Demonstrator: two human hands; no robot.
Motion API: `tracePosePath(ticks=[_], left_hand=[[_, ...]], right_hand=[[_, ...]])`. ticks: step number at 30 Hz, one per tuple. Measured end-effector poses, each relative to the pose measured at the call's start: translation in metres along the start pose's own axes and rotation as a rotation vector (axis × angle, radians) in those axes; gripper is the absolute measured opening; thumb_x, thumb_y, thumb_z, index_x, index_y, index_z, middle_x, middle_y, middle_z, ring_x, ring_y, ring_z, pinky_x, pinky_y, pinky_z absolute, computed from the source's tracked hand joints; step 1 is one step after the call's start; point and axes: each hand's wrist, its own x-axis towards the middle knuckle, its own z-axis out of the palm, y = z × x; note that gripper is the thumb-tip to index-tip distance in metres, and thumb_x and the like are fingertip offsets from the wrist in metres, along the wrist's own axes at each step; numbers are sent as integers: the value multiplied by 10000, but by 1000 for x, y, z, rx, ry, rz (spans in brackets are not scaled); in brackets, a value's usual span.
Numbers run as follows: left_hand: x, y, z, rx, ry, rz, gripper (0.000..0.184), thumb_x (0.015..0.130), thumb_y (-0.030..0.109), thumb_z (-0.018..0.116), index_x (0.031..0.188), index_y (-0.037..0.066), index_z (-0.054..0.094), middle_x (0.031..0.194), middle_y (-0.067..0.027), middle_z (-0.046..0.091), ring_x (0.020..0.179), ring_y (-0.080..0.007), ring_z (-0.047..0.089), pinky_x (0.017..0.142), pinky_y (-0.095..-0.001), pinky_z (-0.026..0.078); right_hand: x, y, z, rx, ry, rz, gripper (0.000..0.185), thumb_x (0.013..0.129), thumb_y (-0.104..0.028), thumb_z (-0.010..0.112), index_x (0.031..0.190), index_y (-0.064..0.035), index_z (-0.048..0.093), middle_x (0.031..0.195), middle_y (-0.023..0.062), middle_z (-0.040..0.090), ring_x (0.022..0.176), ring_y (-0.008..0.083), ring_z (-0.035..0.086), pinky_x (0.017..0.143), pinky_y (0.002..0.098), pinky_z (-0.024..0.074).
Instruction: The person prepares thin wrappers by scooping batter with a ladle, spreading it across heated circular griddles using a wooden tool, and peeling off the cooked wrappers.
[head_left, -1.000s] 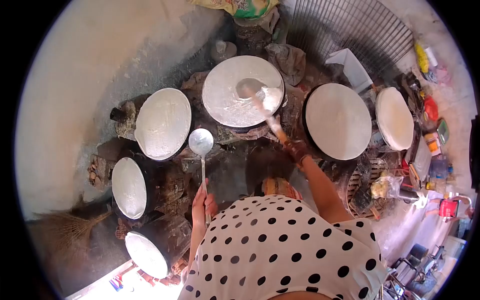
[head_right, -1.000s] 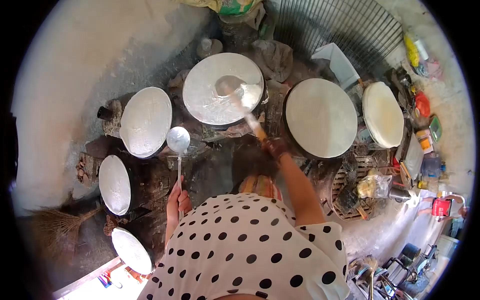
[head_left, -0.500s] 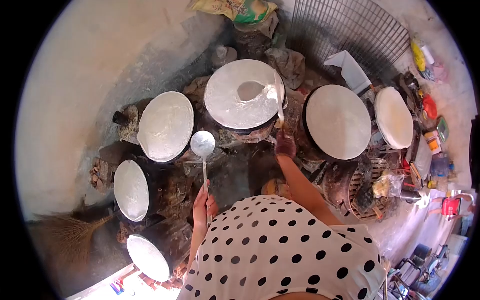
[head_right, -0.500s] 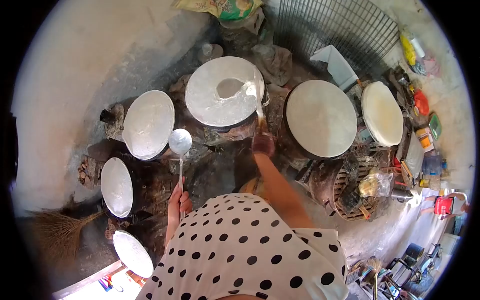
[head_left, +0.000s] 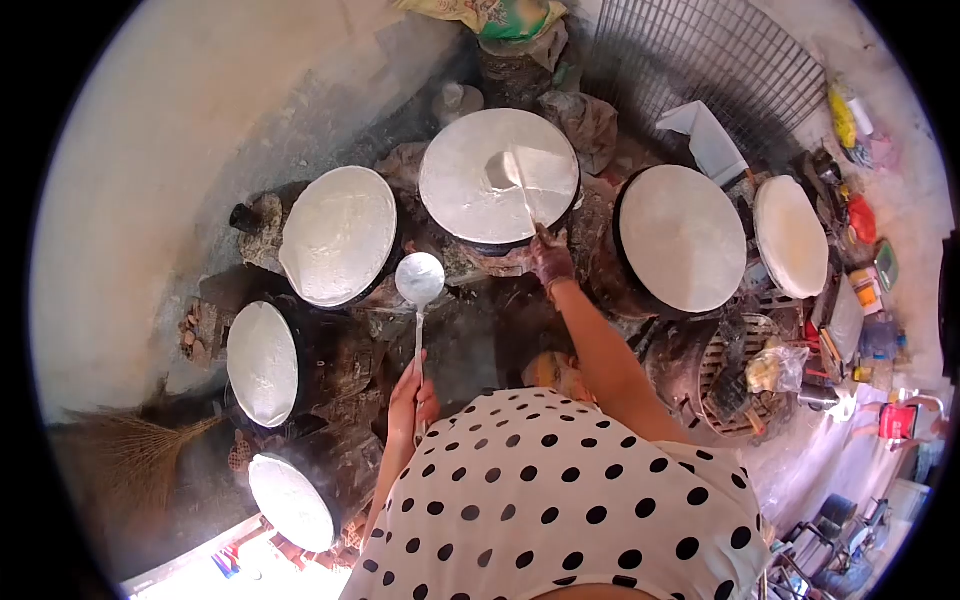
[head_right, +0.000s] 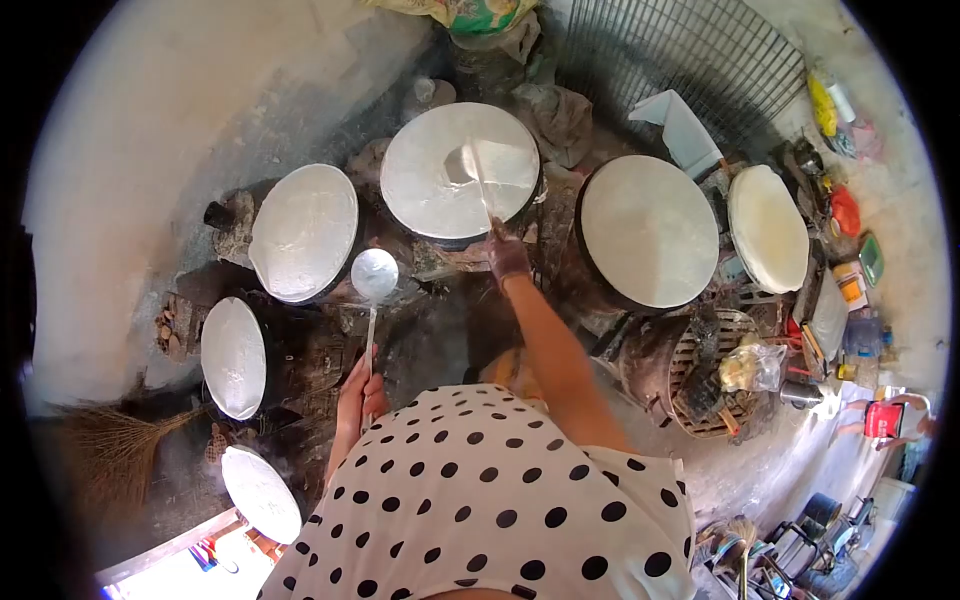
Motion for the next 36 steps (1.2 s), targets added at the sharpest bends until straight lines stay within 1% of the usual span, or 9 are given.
tracePosePath(ticks=[2,3,7,18,28,30,32,34,36], left_hand=[[-1,0,-2,-8,-22,10,406,1012,245,376,1406,148,360,638,28,374,403,-74,314,384,-232,300],[-2,-1,-2,-21,-41,17,407,1011,244,380,1405,146,361,639,27,378,405,-75,317,386,-232,301],[-3,-4,5,-8,-34,78,404,1007,239,394,1398,142,369,642,22,393,405,-79,324,388,-236,302],[3,-9,23,-100,73,36,359,1000,224,413,1356,180,421,631,18,405,395,-86,348,376,-229,299],[123,15,41,306,20,-2,264,987,252,440,1222,147,498,576,22,444,411,-77,407,357,-223,311],[151,30,60,394,46,32,197,982,246,448,1128,128,510,587,14,456,408,-83,415,346,-217,300],[172,34,75,397,23,99,140,973,220,452,1045,112,504,604,5,466,405,-81,409,347,-220,295],[189,32,90,392,76,114,119,966,207,453,1017,109,497,611,4,465,403,-83,405,350,-222,296],[198,25,106,394,116,136,101,960,195,453,989,106,490,618,3,465,401,-84,401,353,-224,297]], right_hand=[[-19,-66,-28,56,189,-380,320,946,-272,495,1180,-92,618,1085,188,650,1056,309,607,892,384,468],[-40,-122,-50,-337,91,306,317,954,-202,480,1237,-111,590,1163,156,631,1158,221,555,956,341,423],[24,0,-17,135,-67,-335,404,910,-391,516,1158,-95,635,1078,154,658,1035,280,618,888,358,471],[30,12,-77,-211,-105,-643,401,922,-462,461,1014,-149,694,792,162,671,821,361,645,682,418,512],[-22,-80,-108,-929,-253,-527,448,941,-327,453,1328,-102,483,1225,90,597,1091,279,578,952,336,453],[-33,-27,-118,-101,-311,-368,413,919,-300,492,1299,-143,531,1179,101,619,998,283,619,864,365,494],[-76,-72,-137,-865,75,-537,357,921,-312,492,1232,-170,595,1046,116,661,897,303,640,795,383,507],[-70,-37,-114,-671,255,-683,321,925,-330,487,1158,-170,640,898,139,668,815,307,641,753,390,509],[-81,-33,-67,-843,265,-279,330,932,-299,473,1201,-163,608,822,138,657,749,289,632,702,392,513]])
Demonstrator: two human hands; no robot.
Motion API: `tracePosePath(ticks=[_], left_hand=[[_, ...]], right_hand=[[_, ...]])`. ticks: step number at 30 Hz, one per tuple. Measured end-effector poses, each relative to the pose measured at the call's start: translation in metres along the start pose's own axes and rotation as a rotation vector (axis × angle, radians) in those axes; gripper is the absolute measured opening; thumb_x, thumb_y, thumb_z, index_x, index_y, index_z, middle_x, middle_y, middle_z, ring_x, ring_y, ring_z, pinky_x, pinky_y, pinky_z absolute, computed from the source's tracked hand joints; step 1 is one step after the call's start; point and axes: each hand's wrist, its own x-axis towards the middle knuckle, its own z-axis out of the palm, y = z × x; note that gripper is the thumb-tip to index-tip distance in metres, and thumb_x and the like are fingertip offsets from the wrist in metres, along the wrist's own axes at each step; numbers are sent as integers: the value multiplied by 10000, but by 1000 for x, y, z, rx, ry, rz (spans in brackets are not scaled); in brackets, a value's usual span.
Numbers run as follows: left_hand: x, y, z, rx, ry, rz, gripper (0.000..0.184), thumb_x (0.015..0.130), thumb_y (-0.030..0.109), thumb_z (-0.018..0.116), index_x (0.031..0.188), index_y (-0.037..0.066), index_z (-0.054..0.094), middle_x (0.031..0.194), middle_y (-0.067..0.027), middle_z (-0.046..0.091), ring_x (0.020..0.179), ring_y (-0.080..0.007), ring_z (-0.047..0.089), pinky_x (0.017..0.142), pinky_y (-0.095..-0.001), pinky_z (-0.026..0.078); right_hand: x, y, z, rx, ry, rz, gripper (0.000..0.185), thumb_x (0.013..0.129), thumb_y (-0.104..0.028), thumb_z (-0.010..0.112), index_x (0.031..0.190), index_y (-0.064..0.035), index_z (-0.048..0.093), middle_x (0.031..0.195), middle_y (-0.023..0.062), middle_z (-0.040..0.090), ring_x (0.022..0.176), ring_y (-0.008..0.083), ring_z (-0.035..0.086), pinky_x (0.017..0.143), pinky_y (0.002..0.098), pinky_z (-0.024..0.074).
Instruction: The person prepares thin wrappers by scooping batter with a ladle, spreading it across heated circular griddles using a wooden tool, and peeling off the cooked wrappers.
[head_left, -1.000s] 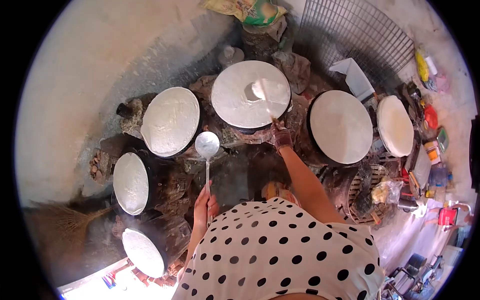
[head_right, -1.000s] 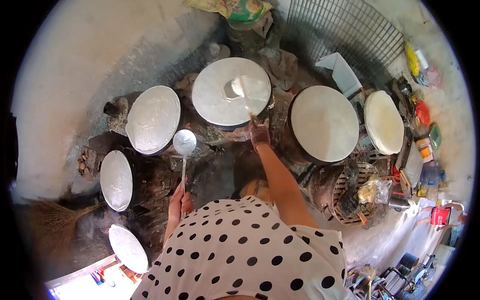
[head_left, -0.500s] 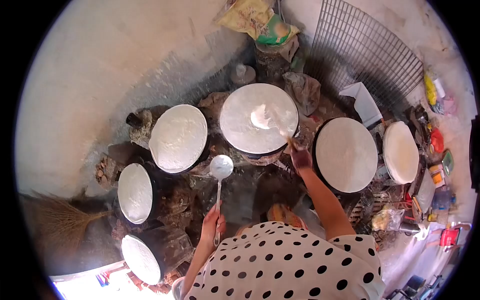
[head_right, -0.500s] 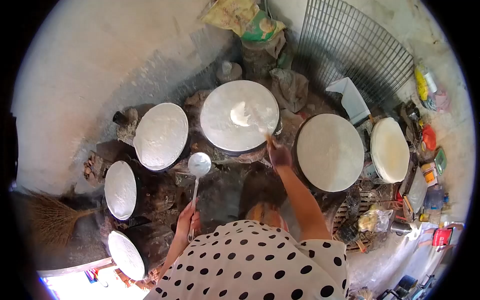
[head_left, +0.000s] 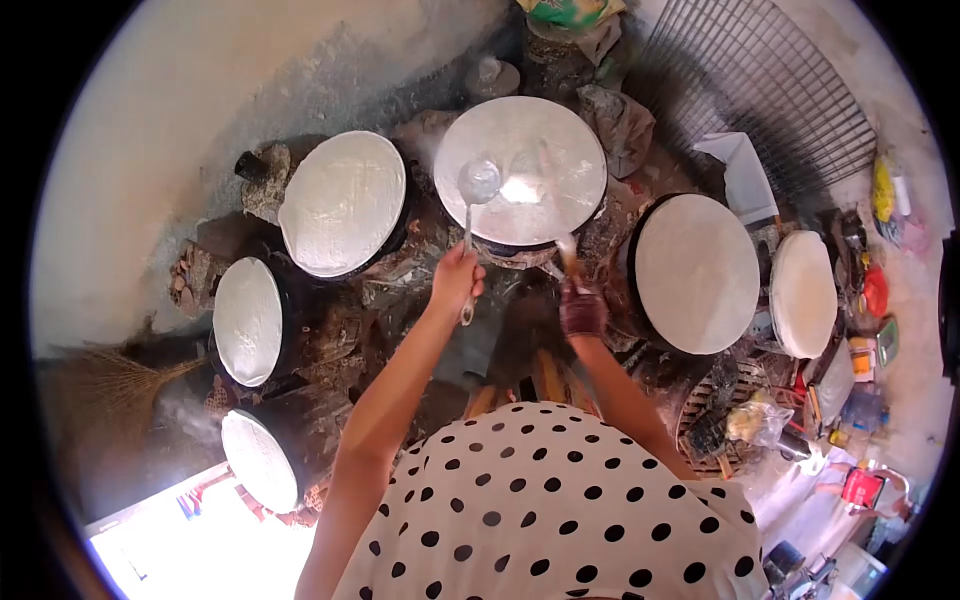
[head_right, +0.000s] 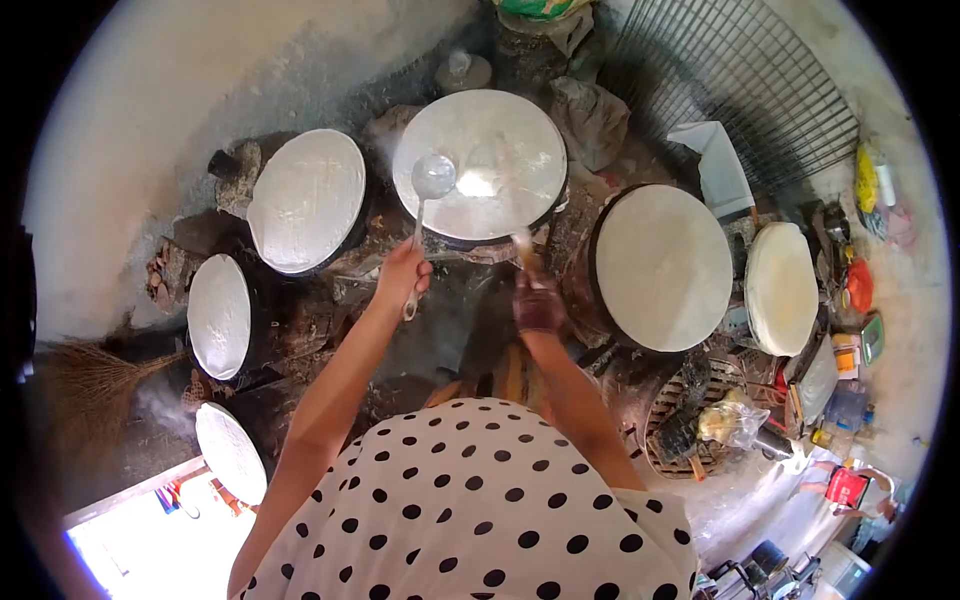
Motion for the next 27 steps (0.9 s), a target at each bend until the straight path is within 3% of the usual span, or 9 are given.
tracePosePath(ticks=[3,6,8,10,13,17,20,23,27], left_hand=[[8,-8,22,-6,28,28,99,951,203,472,985,111,490,610,18,437,415,-86,381,370,-230,296],[-2,2,8,-442,-40,-78,113,964,193,465,1032,110,502,600,33,401,420,-68,357,373,-228,282],[-49,25,-8,-663,-101,-144,184,983,192,444,1137,113,505,596,44,375,411,-52,328,364,-214,262],[-89,31,-22,-588,-164,20,264,995,196,426,1243,123,477,599,52,375,399,-44,325,356,-197,257],[-82,26,-35,-566,-174,-7,307,997,213,425,1294,139,452,599,54,375,387,-47,328,349,-189,259],[-107,18,-60,-649,-129,-150,308,998,205,421,1299,145,451,598,52,372,381,-44,333,348,-190,266],[-149,-20,-103,-681,-161,-161,298,997,203,424,1288,147,461,604,52,374,390,-42,327,347,-192,269],[-194,-56,-146,-807,-107,-239,279,997,179,423,1265,138,488,626,34,353,436,-48,314,361,-192,257],[-247,-99,-197,-1002,-165,-271,278,1000,188,412,1265,144,481,618,58,320,438,-39,308,401,-196,280]], right_hand=[[0,-23,69,636,-93,-60,327,920,-250,562,1202,-94,618,971,104,672,846,218,644,777,339,504],[10,-31,58,459,-418,-93,347,974,-259,407,1271,-146,544,902,172,649,793,301,641,693,363,517],[15,-28,-18,433,-16,-488,347,975,-258,409,1270,-131,541,951,173,654,839,313,638,727,341,513],[26,-22,-16,819,-139,-242,344,970,-262,422,1259,-134,557,1009,158,658,895,320,629,793,365,501],[30,-23,16,118,-304,-343,457,956,-456,391,1148,-124,640,1093,143,645,1009,329,602,884,408,465],[28,-40,25,361,-392,-159,503,930,-527,387,1133,-150,650,1088,157,642,1020,328,600,874,404,478],[-8,-21,28,80,20,-46,492,888,-576,436,1106,-201,667,864,196,654,857,370,635,774,444,513],[-48,-19,14,186,34,-611,445,904,-536,440,1112,-204,651,760,201,631,776,375,632,713,458,516],[-31,9,73,-382,-12,-79,416,898,-463,494,1075,-115,639,744,191,646,690,343,647,605,448,516]])
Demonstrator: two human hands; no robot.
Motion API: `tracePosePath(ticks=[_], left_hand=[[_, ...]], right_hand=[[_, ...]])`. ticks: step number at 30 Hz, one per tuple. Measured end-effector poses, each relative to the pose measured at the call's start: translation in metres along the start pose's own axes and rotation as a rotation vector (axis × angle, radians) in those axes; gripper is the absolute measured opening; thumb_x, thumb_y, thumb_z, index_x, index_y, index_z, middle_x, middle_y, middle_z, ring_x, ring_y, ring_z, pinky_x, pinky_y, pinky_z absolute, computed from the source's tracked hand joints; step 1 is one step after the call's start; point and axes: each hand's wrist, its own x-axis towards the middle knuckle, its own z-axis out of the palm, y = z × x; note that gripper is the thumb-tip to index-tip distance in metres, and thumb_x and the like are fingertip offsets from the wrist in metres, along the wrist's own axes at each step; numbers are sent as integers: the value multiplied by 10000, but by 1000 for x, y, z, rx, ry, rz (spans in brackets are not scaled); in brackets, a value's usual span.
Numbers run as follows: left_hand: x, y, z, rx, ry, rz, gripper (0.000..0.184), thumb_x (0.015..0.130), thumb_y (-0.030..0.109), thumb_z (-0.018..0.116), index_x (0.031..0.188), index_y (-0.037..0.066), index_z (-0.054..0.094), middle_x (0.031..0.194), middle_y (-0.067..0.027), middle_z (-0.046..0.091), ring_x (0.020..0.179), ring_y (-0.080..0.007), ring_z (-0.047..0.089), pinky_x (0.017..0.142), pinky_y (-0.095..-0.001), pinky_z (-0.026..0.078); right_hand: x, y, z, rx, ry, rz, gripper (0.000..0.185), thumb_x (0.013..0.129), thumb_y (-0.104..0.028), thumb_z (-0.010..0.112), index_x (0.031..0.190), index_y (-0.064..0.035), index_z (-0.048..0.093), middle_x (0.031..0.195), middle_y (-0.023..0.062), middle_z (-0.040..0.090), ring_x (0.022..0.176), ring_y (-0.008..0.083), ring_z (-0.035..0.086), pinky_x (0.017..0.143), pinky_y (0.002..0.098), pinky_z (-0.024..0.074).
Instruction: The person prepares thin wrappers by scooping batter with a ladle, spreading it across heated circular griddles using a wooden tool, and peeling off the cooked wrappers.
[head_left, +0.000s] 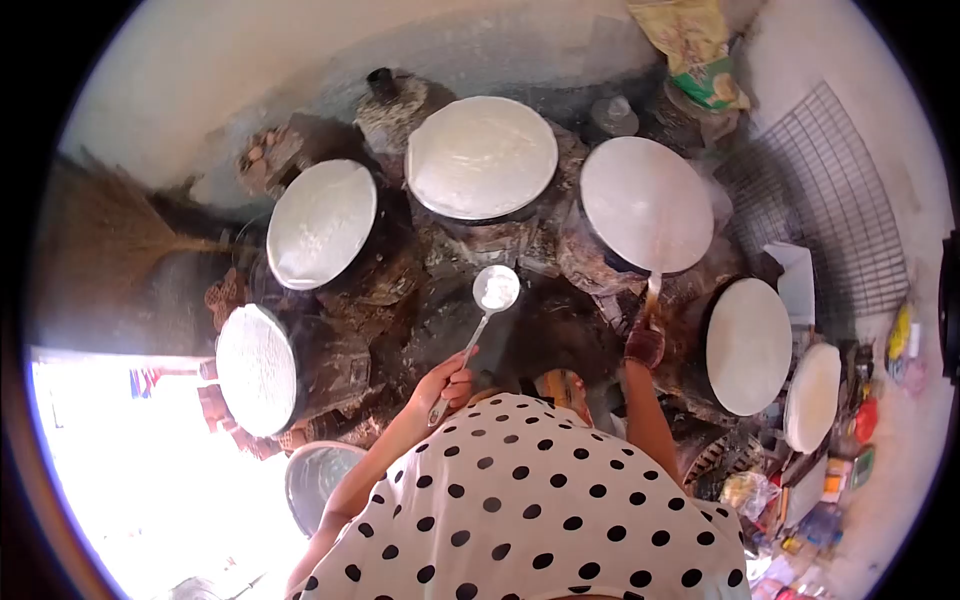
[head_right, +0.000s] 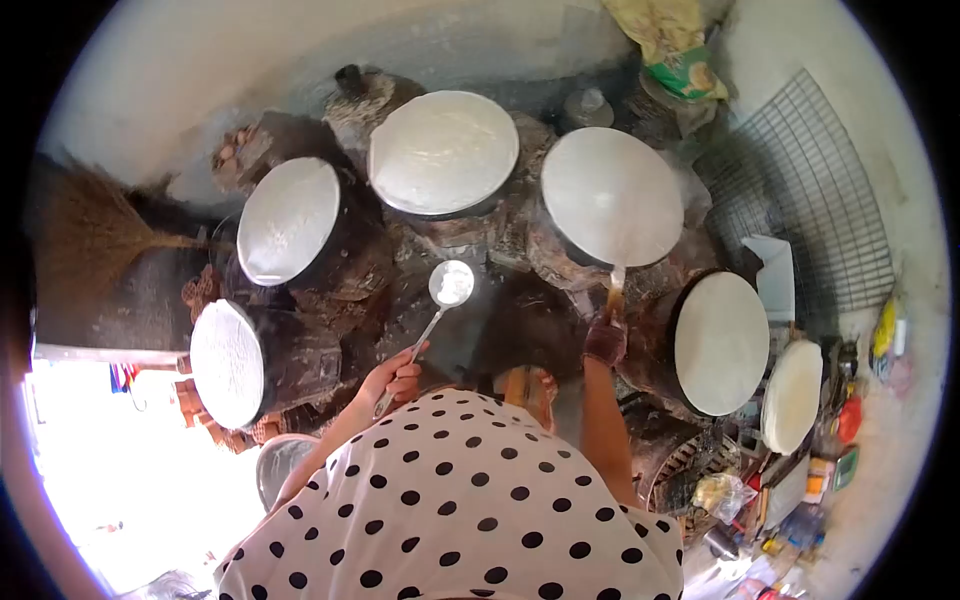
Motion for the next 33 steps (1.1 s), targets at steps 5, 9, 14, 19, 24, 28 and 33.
tracePosePath(ticks=[5,9,14,19,24,28,33], left_hand=[[-38,10,-54,-396,-66,-4,265,1005,192,387,1234,105,489,624,80,367,441,-18,336,442,-208,287],[-59,19,-66,-552,-207,216,294,1015,192,361,1256,89,493,610,69,375,417,-24,337,426,-194,277],[-92,22,-35,489,250,729,479,994,311,435,1431,147,323,572,42,355,357,-50,293,338,-208,251],[-58,64,-16,-284,69,541,485,995,247,424,1446,129,290,567,41,320,370,-55,295,332,-220,266],[-63,72,20,89,405,787,518,988,256,450,1463,166,264,527,39,295,344,-61,268,322,-215,254],[-32,97,34,-53,430,763,522,979,260,475,1457,187,279,548,38,306,355,-56,274,329,-209,247],[-10,105,34,-346,398,759,507,981,242,470,1452,188,290,571,30,321,360,-60,278,334,-207,247]], right_hand=[[27,-67,-76,488,69,188,506,881,-504,506,970,-39,685,752,212,661,690,362,654,601,451,512],[51,-123,-68,426,26,56,559,892,-576,442,944,-87,706,737,188,672,711,344,655,636,455,512],[90,-200,-10,815,73,-383,508,858,-528,521,941,-59,696,789,237,659,786,386,647,712,459,507],[137,-327,-82,703,-107,-348,386,845,-397,567,921,-32,667,860,245,650,867,395,631,732,458,492],[308,-436,-45,377,-104,-341,367,850,-441,561,998,-131,694,919,173,673,893,333,658,742,412,516],[356,-513,-60,234,-160,-567,414,853,-467,534,1042,-126,674,1017,168,652,952,377,616,802,448,507],[358,-603,-43,115,-195,-1058,414,865,-432,546,1138,-132,627,1126,162,617,1053,361,571,880,449,472]])
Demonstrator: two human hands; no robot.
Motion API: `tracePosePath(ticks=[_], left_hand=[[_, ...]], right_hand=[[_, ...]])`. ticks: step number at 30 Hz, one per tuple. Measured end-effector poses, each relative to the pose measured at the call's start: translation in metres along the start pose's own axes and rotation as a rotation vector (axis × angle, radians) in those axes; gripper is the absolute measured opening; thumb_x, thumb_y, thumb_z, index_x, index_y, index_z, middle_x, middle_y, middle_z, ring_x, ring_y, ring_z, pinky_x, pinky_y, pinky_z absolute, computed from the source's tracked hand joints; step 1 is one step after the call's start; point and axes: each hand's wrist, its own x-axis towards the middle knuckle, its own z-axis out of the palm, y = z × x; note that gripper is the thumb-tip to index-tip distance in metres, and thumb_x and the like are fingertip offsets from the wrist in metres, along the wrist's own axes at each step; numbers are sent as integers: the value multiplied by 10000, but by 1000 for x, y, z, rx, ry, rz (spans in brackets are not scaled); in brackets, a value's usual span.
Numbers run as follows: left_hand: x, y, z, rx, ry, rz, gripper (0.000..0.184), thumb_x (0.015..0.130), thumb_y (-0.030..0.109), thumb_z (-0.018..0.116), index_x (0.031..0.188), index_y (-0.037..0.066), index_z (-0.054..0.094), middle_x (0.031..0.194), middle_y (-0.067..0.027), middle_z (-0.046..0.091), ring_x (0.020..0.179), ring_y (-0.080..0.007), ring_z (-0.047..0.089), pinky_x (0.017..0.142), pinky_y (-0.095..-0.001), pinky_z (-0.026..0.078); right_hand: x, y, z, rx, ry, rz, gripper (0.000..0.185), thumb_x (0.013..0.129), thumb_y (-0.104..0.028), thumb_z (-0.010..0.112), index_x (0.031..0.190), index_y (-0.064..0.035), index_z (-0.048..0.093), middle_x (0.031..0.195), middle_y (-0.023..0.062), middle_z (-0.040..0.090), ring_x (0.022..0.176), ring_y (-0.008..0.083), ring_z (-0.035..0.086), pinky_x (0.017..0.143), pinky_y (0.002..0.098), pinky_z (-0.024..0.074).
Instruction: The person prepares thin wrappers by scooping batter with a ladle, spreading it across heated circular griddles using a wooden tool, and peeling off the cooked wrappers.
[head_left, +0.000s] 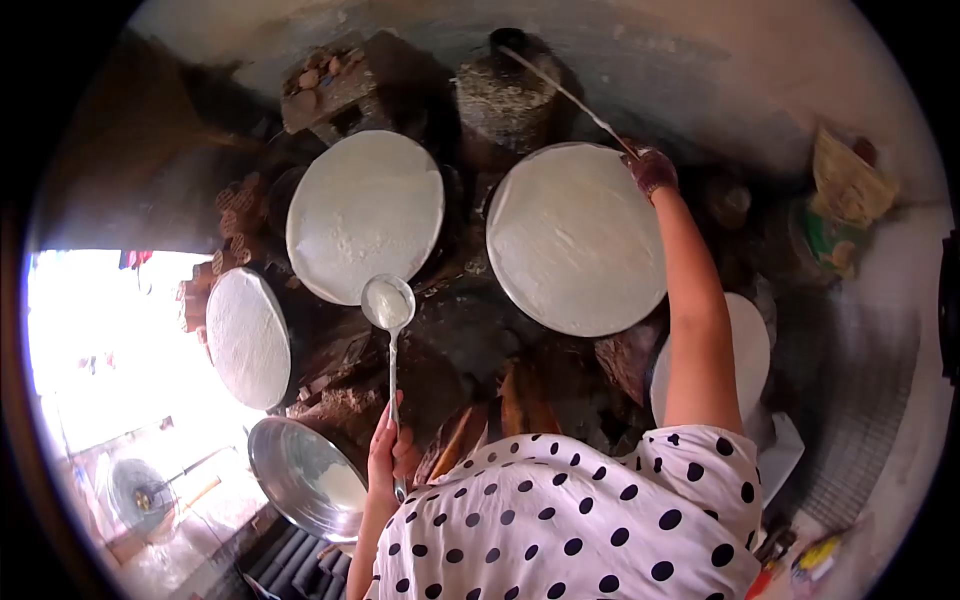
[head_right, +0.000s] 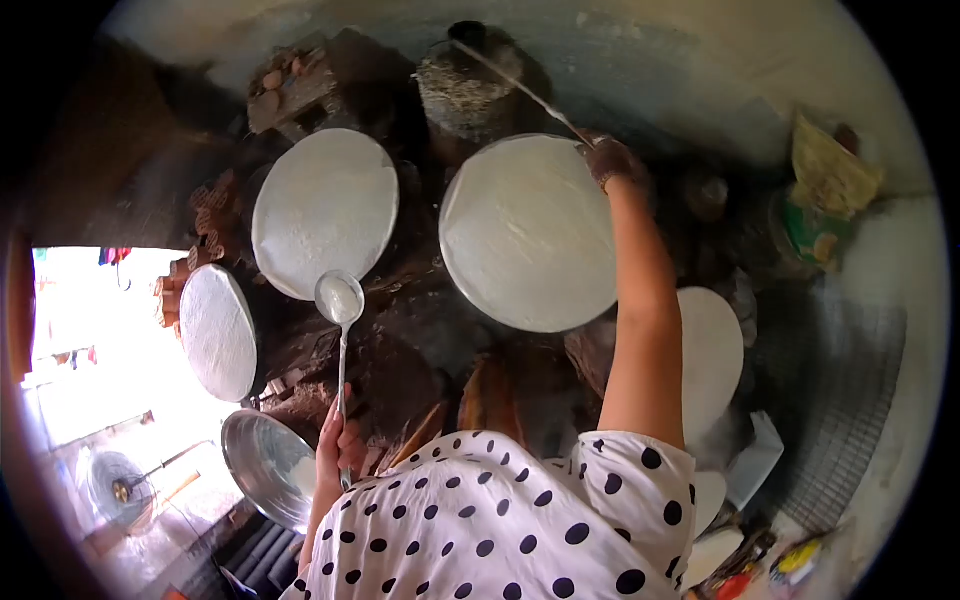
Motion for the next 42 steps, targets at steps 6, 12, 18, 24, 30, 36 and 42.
tracePosePath(ticks=[6,12,18,24,30,36,42], left_hand=[[-12,-2,11,72,129,50,457,1006,239,407,1447,191,300,584,30,341,372,-62,297,350,-219,263],[-8,-3,-10,-90,92,85,449,1001,241,418,1437,210,315,586,27,350,370,-69,297,347,-221,259],[-5,-1,-29,-109,48,115,439,1001,220,409,1430,188,321,572,36,305,372,-51,265,321,-207,247],[2,3,-29,-169,34,74,423,1002,206,400,1420,185,340,592,40,331,375,-41,298,321,-193,262],[-6,6,-8,-90,29,87,420,997,205,417,1412,186,359,593,44,345,374,-39,292,331,-186,262],[-7,7,-32,36,-101,27,413,1001,221,415,1409,179,367,588,37,331,369,-58,285,331,-205,264],[-6,-14,-37,231,-268,-207,409,997,196,414,1400,147,368,594,37,311,384,-49,280,331,-191,256]], right_hand=[[17,-56,1,-89,-26,-268,506,807,-438,652,1218,-153,580,1147,95,635,1042,300,604,903,409,470],[10,-41,-26,2,-91,-143,464,788,-427,691,1129,-117,638,1096,95,659,995,300,623,847,370,494],[-33,25,-67,-402,273,-501,344,821,-410,664,1000,-117,677,958,84,681,864,294,642,724,391,510],[-109,-127,-233,-407,-44,-357,455,840,-513,597,1028,-105,673,896,138,682,841,309,653,736,402,524],[-6,-22,-206,11,-299,-70,403,779,-372,725,891,13,681,728,154,661,655,176,587,628,353,482],[-167,74,12,531,-52,466,538,755,-495,684,971,-2,666,956,224,665,829,333,659,709,419,493],[-461,-3,-36,1496,386,1004,322,761,-254,724,939,-3,628,613,54,571,578,179,599,520,330,465]])
